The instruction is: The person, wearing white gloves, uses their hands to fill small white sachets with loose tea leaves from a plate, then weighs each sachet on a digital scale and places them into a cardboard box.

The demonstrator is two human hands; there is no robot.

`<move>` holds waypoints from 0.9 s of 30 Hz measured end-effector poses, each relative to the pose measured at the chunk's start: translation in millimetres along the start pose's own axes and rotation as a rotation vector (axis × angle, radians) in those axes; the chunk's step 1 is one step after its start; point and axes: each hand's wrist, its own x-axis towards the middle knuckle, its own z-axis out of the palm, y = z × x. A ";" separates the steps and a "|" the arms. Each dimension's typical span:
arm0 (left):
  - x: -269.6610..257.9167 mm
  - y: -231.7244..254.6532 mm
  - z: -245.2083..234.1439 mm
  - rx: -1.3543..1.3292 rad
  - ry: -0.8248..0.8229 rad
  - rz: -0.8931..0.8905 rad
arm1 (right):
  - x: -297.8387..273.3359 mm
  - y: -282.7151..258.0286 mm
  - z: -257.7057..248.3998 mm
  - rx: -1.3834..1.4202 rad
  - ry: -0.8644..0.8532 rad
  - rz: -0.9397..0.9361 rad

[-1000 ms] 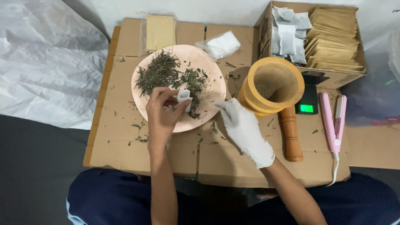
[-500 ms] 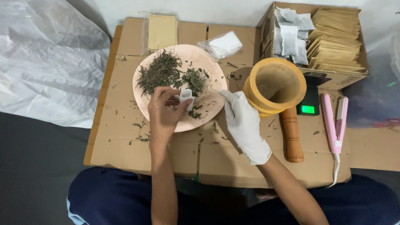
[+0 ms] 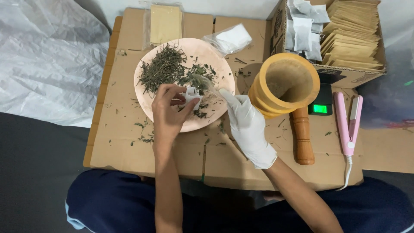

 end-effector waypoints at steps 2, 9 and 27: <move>0.0 -1.7 1.2 -0.005 0.000 0.000 | -0.6 3.1 1.4 -0.007 0.002 0.006; -0.1 -7.3 1.3 0.007 0.016 0.015 | 0.4 -1.4 -2.1 -0.109 0.014 -0.019; -0.6 -4.7 2.1 0.011 -0.021 0.009 | -5.9 20.0 8.0 -0.135 0.124 -0.089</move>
